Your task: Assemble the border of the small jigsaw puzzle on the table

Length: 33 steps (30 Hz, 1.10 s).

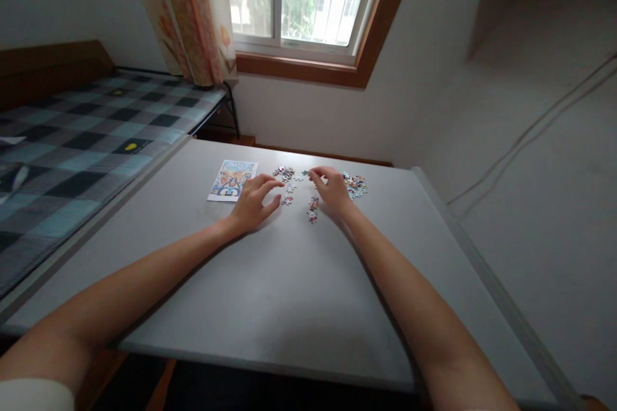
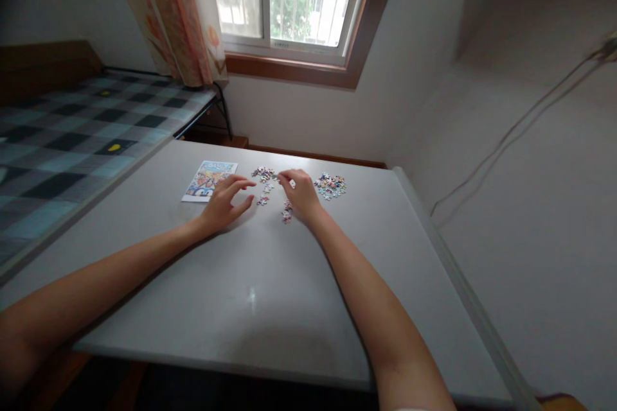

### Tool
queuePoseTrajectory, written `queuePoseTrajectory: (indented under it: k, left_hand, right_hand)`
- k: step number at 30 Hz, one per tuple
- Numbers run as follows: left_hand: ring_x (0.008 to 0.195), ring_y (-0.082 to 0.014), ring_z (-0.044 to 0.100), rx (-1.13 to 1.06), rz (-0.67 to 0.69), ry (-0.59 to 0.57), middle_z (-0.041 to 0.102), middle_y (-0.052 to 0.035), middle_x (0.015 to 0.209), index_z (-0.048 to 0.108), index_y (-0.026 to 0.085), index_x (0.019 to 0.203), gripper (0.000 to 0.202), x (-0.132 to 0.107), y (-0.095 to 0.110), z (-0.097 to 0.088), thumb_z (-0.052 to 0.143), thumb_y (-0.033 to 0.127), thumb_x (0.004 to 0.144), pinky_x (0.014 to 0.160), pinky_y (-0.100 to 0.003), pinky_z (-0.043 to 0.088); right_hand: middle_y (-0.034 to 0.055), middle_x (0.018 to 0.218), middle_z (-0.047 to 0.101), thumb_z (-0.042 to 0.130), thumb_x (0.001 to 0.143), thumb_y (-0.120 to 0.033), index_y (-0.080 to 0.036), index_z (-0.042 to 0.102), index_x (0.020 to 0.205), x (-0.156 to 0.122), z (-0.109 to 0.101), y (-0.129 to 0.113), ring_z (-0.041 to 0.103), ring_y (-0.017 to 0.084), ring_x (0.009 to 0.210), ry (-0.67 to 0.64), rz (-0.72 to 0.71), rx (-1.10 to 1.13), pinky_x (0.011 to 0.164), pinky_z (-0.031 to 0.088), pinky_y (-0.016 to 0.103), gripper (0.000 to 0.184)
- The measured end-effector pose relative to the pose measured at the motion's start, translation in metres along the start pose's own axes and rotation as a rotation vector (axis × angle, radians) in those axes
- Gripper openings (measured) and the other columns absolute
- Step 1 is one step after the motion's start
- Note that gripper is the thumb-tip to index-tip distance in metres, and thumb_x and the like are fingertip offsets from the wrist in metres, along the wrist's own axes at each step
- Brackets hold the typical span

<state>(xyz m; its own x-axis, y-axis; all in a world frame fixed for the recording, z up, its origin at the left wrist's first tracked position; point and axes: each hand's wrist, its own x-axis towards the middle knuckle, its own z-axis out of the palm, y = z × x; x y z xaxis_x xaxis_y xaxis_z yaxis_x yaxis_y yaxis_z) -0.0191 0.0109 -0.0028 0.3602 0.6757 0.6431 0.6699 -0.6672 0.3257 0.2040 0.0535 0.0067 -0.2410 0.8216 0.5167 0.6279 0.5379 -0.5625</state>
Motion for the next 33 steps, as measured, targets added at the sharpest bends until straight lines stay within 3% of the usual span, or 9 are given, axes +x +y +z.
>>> queuePoseTrajectory:
  k: [6,12,16,19,26,33]
  left_hand:
    - [0.098,-0.019,0.058,0.019,0.025,-0.006,0.062,-0.0045,0.103,0.064,0.022,0.096,0.012,-0.001,-0.003,0.003,0.055,0.023,0.089,0.09,-0.037,0.041]
    - [0.093,-0.0179,0.058,0.058,0.038,-0.035,0.062,-0.0051,0.104,0.066,0.022,0.09,0.011,-0.001,-0.004,0.003,0.055,0.024,0.089,0.087,-0.037,0.041]
    - [0.091,-0.0175,0.06,0.077,0.025,-0.043,0.063,-0.0044,0.101,0.066,0.021,0.089,0.011,-0.001,-0.005,0.004,0.055,0.023,0.088,0.086,-0.036,0.04]
    - [0.087,-0.0165,0.061,0.084,0.014,-0.065,0.064,-0.0041,0.1,0.066,0.021,0.089,0.012,-0.001,-0.005,0.005,0.054,0.024,0.089,0.084,-0.036,0.039]
    - [0.085,-0.0167,0.061,0.085,0.014,-0.109,0.067,-0.0028,0.092,0.066,0.021,0.088,0.014,0.001,-0.001,0.002,0.052,0.024,0.089,0.083,-0.036,0.037]
    - [0.086,-0.0168,0.062,0.091,-0.013,-0.113,0.069,-0.0024,0.092,0.066,0.022,0.087,0.015,0.001,-0.002,0.001,0.052,0.024,0.089,0.084,-0.036,0.037]
  right_hand:
    - [0.0073,0.089,0.074,0.055,0.085,-0.029,-0.021,0.074,0.083,0.028,-0.014,0.034,0.064,0.023,0.09,-0.018,0.388,-0.328,0.085,0.042,0.037,0.021]
    - [0.0072,0.089,0.074,0.059,0.08,-0.028,-0.021,0.076,0.084,0.037,0.001,0.037,0.066,0.023,0.088,-0.121,0.532,-0.286,0.083,0.044,0.036,0.018]
    - [0.0084,0.097,0.072,0.056,0.081,-0.022,-0.021,0.076,0.094,0.035,0.005,0.038,0.063,0.024,0.092,-0.07,0.482,-0.334,0.084,0.044,0.038,0.023]
    - [0.0091,0.103,0.069,0.051,0.084,-0.017,-0.021,0.076,0.095,0.027,0.006,0.036,0.059,0.023,0.095,-0.052,0.361,-0.353,0.086,0.044,0.038,0.028]
    - [0.0107,0.11,0.066,0.053,0.089,-0.035,-0.021,0.076,0.095,-0.002,0.013,0.024,0.049,0.029,0.102,-0.073,0.148,-0.389,0.091,0.039,0.046,0.028]
    - [0.0071,0.109,0.068,0.054,0.089,-0.03,-0.022,0.076,0.095,-0.011,0.012,0.02,0.047,0.028,0.104,-0.049,0.117,-0.305,0.095,0.038,0.044,0.024]
